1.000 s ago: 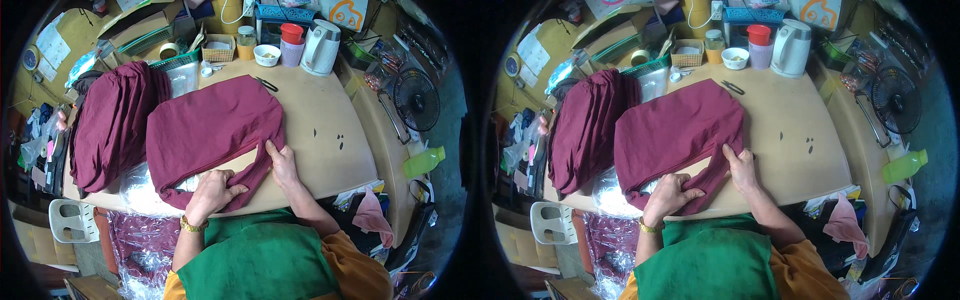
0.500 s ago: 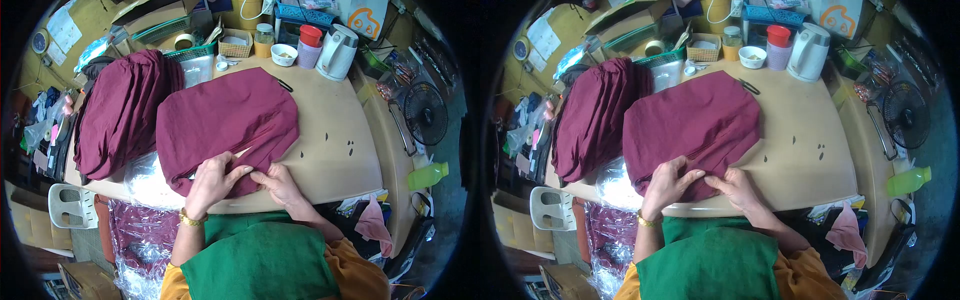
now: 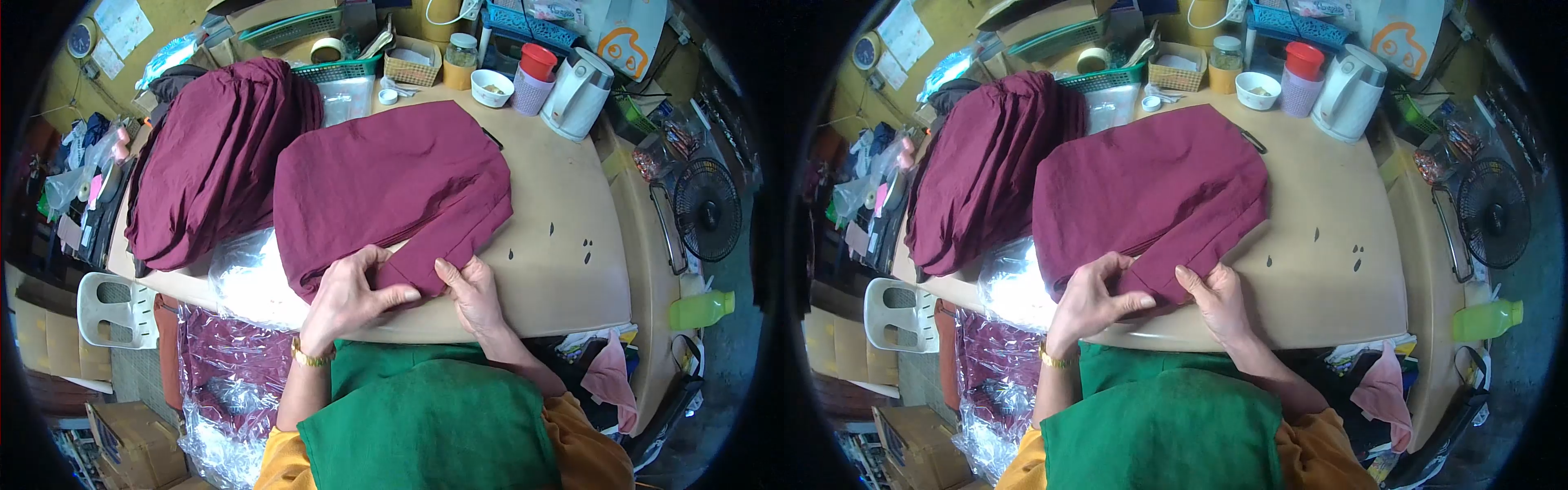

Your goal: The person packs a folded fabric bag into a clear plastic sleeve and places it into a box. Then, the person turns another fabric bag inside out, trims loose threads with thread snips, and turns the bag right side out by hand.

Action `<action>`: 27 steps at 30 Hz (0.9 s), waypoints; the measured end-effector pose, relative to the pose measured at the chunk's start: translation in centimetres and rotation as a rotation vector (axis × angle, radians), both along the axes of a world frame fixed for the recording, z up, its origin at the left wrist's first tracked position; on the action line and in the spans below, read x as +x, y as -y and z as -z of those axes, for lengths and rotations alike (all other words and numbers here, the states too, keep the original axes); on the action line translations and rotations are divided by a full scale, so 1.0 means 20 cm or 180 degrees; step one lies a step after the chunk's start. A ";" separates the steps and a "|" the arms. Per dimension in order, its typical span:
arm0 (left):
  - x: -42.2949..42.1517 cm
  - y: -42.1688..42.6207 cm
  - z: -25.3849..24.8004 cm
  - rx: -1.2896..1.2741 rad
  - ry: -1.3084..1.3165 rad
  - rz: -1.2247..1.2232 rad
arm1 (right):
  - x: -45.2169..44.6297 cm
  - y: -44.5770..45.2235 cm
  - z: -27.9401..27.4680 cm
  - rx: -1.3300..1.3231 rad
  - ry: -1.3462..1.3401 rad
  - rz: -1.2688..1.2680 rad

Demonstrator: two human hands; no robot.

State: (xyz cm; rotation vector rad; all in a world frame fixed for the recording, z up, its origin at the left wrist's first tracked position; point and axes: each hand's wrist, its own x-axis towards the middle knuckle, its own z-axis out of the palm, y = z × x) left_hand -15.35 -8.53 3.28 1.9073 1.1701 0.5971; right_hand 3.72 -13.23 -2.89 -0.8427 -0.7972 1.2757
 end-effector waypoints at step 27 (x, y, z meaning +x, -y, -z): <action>0.02 0.04 0.08 0.0170 0.1005 -0.0793 | -0.11 0.02 -0.06 0.0253 0.0790 -0.0035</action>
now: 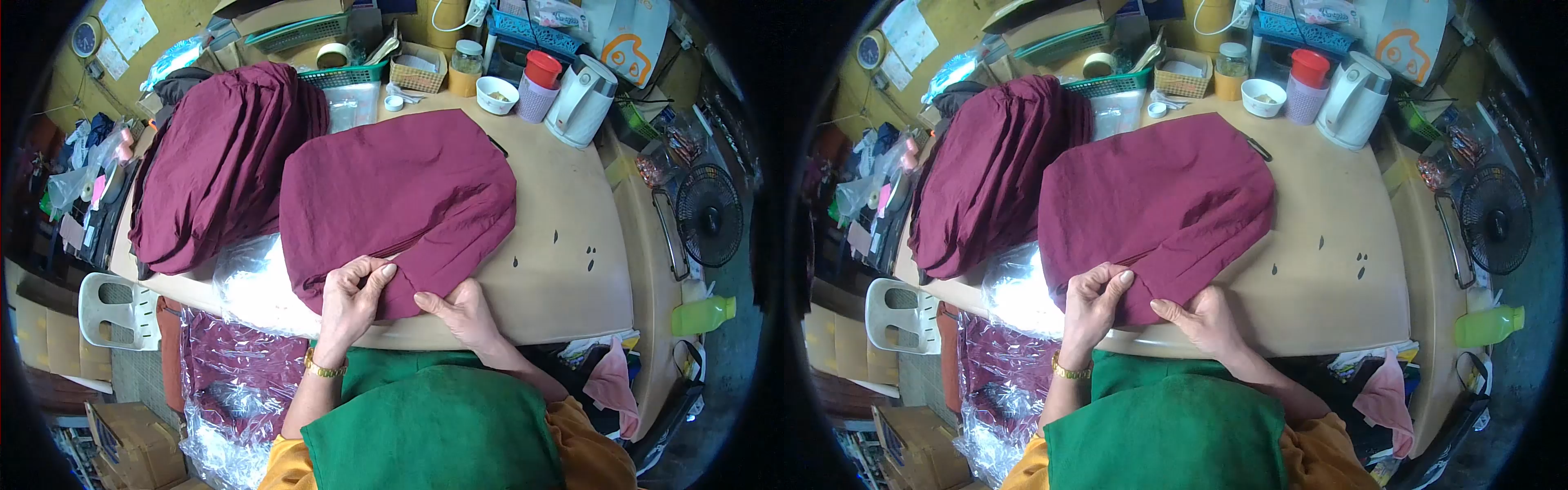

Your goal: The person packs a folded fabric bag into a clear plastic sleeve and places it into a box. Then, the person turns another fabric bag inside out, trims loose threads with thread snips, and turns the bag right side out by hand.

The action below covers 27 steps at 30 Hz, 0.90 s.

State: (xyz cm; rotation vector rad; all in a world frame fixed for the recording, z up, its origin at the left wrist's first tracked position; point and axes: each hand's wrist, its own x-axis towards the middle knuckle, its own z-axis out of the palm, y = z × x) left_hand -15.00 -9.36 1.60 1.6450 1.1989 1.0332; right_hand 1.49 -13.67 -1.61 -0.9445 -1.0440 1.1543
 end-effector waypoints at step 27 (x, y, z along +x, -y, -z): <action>0.08 0.05 0.07 -0.0698 0.1201 0.0526 | 0.06 -0.03 0.07 0.0187 0.0329 0.0482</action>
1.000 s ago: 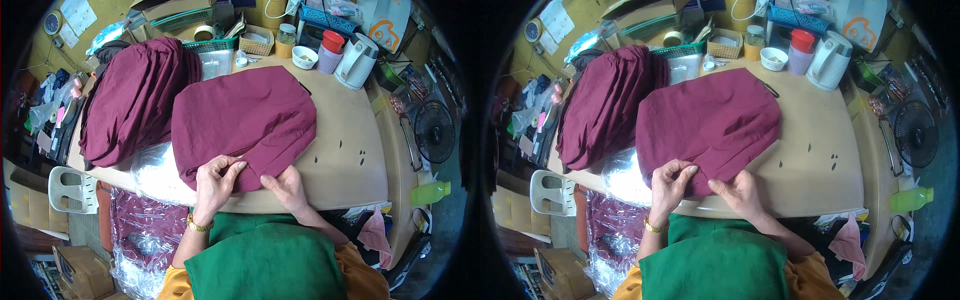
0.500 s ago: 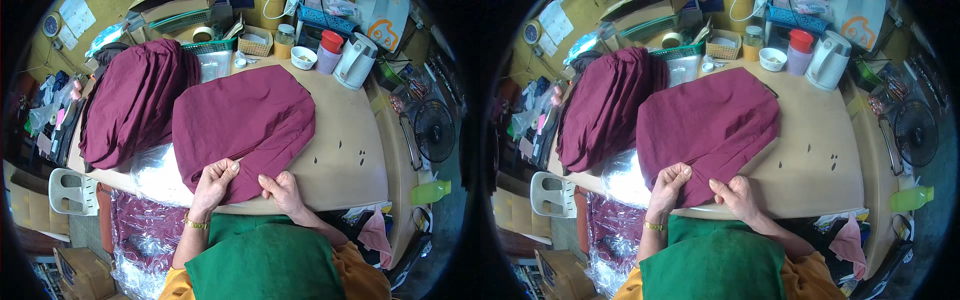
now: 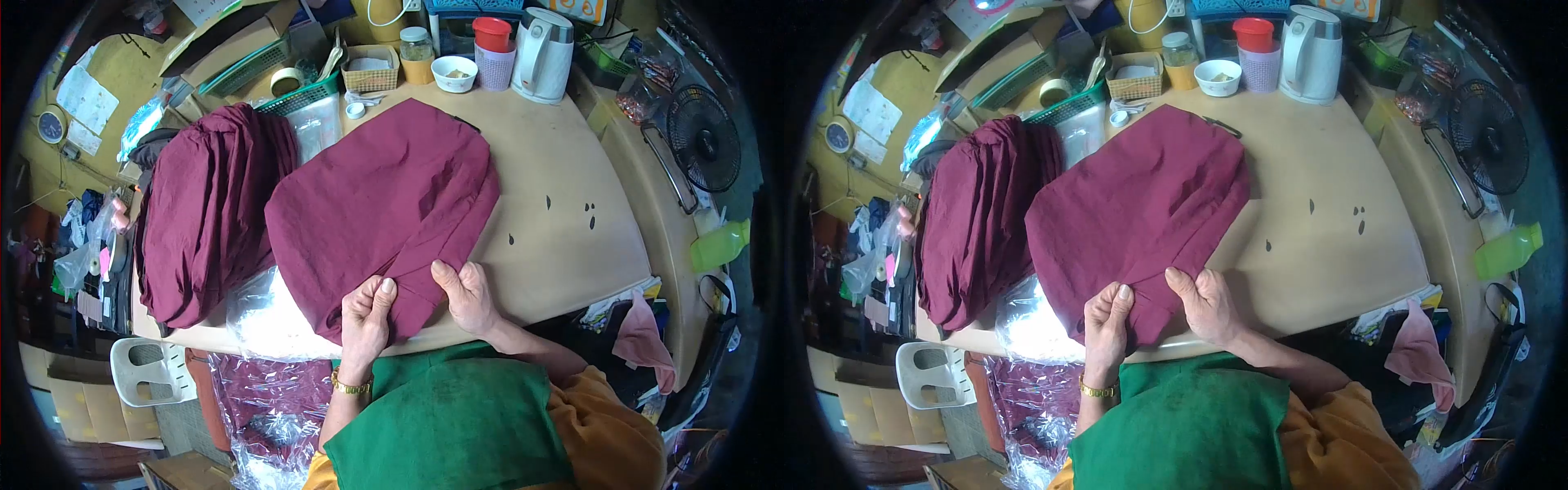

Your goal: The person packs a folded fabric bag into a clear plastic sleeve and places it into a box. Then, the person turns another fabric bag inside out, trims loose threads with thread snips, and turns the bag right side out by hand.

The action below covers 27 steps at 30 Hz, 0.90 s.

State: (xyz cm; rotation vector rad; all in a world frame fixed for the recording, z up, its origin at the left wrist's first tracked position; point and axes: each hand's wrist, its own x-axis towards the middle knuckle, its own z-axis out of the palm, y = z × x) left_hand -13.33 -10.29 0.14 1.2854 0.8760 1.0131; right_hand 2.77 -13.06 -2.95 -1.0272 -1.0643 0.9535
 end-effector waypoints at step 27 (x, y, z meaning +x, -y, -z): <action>-0.26 0.21 -0.13 0.1253 -0.1232 -0.0347 | -0.09 -0.29 -0.29 0.1578 0.2531 -0.0029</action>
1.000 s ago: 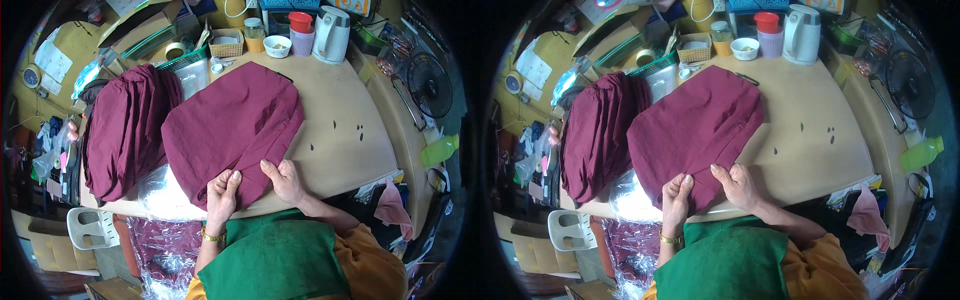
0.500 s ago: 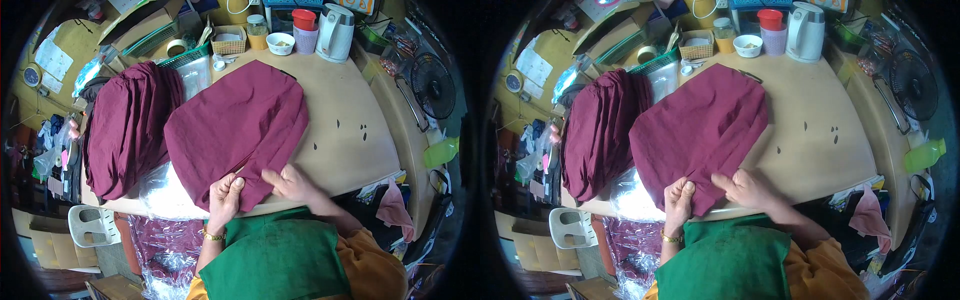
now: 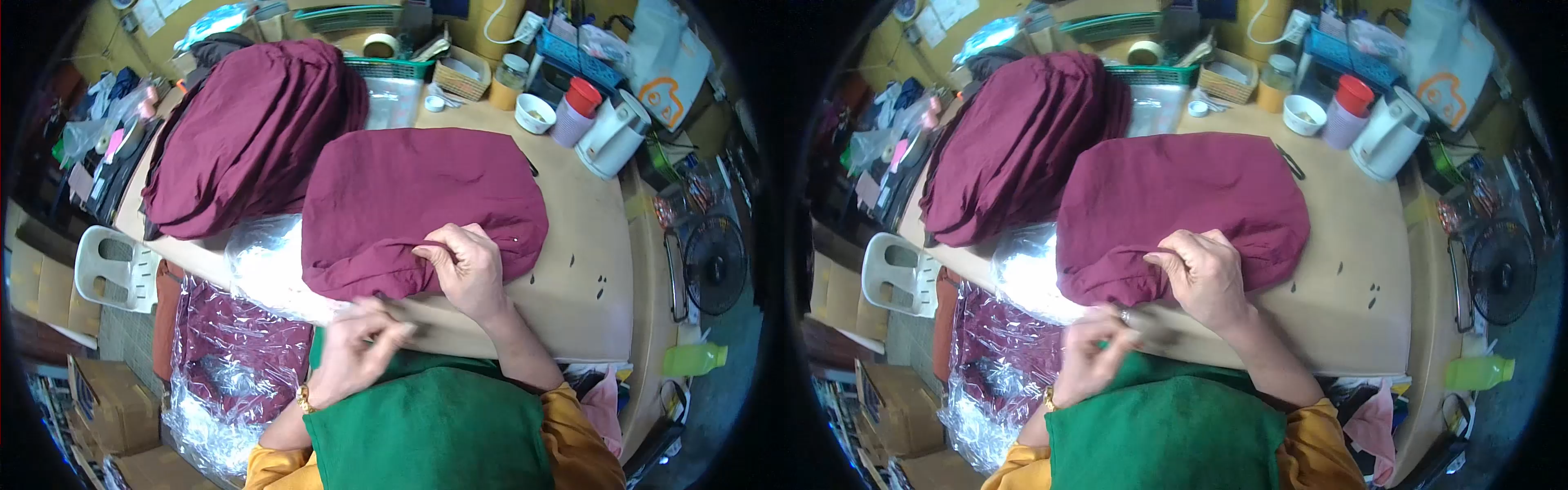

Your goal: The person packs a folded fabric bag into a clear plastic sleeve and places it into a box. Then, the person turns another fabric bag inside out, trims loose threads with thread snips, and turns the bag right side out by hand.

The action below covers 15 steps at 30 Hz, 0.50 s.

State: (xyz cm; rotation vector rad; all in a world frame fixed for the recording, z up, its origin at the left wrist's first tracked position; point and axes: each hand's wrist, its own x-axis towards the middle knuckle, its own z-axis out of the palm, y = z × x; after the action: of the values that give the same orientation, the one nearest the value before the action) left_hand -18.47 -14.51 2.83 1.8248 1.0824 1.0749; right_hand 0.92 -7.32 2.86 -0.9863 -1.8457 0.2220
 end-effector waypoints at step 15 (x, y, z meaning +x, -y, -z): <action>0.23 -0.02 0.31 -0.2255 0.3731 -0.0626 | -0.12 0.01 -0.03 0.0057 0.0848 0.0266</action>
State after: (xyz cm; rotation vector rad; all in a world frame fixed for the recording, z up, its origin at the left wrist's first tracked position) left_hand -13.83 -14.01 -3.40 0.3589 0.7224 1.3397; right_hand -1.43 -7.61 3.55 -1.1210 -2.0367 0.0234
